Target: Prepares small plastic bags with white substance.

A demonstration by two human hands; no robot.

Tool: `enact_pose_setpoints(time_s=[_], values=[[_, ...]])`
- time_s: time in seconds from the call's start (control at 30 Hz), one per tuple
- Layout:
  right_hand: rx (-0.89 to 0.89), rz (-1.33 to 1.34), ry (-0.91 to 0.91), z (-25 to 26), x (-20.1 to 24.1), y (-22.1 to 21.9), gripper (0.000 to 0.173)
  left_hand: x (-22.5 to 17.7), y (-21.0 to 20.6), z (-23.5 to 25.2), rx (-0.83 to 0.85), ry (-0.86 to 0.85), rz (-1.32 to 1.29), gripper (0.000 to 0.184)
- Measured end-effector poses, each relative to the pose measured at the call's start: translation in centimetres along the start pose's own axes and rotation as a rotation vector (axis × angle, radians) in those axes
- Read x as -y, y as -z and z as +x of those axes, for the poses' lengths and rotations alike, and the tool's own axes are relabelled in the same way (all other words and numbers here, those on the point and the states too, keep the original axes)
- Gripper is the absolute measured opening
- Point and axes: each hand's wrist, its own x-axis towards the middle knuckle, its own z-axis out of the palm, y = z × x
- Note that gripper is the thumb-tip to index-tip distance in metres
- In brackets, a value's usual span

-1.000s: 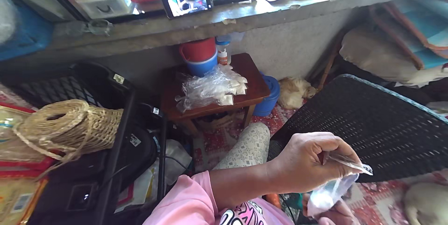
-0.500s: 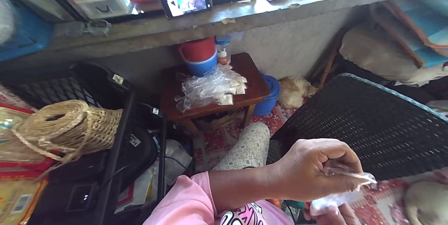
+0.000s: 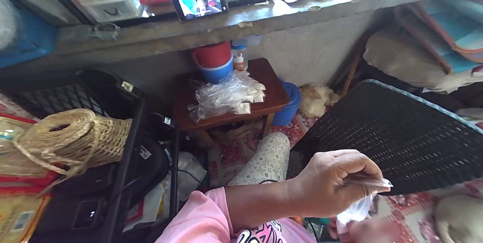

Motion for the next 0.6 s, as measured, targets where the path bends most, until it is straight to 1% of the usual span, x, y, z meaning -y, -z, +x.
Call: enact_pose_setpoints(time_s=[0.1,0.2,0.37,0.6], values=[[-0.036,0.082,-0.018,-0.3,-0.3,0.4,0.022,-0.2,0.5,0.2,0.039,0.014,0.001,0.013],[-0.057,0.104,-0.010,-0.4,-0.6,0.8,0.022,-0.4,0.7,0.3,0.083,0.064,-0.001,0.013],[0.007,0.199,-0.006,-0.2,-0.8,1.7,0.029,-0.4,1.0,0.5,0.108,0.090,0.003,0.014],[-0.160,0.127,0.024,-0.3,0.0,0.1,0.017,-0.1,1.0,0.2,0.102,0.127,0.030,0.022]])
